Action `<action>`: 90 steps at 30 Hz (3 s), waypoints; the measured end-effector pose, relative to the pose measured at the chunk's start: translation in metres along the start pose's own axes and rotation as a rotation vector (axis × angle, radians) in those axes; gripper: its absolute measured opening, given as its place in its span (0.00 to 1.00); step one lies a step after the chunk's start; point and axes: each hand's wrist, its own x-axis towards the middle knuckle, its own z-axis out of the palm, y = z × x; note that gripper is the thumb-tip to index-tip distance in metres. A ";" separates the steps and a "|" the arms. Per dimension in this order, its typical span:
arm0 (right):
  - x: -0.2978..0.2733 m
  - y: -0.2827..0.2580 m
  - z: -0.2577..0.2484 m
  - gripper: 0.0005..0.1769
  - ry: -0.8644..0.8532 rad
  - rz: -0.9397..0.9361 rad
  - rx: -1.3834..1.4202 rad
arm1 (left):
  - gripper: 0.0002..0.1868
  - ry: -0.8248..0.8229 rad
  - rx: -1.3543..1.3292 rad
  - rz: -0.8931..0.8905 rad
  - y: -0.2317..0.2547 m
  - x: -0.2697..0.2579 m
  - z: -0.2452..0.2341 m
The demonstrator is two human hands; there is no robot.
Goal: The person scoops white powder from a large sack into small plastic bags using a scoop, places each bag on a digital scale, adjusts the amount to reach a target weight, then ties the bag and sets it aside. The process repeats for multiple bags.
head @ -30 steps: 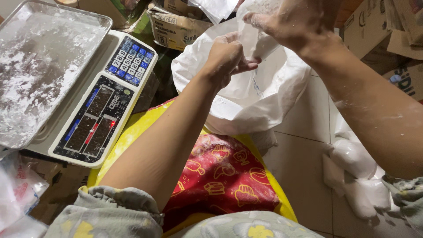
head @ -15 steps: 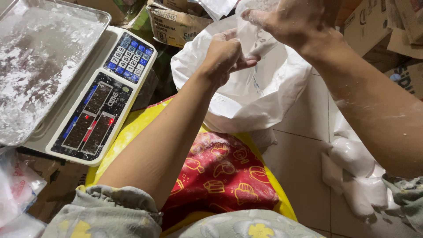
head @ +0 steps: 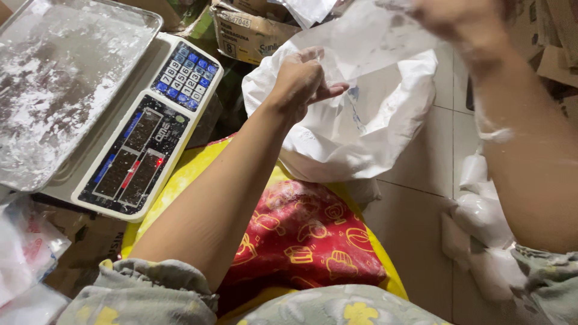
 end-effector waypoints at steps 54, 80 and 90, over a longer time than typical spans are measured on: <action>0.028 -0.175 0.010 0.12 -0.434 0.177 1.032 | 0.12 -0.064 -0.099 0.309 0.187 -0.091 -0.063; 0.060 -0.426 0.176 0.16 -0.850 0.036 1.359 | 0.17 0.567 -0.073 0.220 0.280 -0.167 -0.288; 0.037 -0.433 0.155 0.16 -0.726 0.005 1.100 | 0.21 0.578 0.230 0.268 0.265 -0.182 -0.299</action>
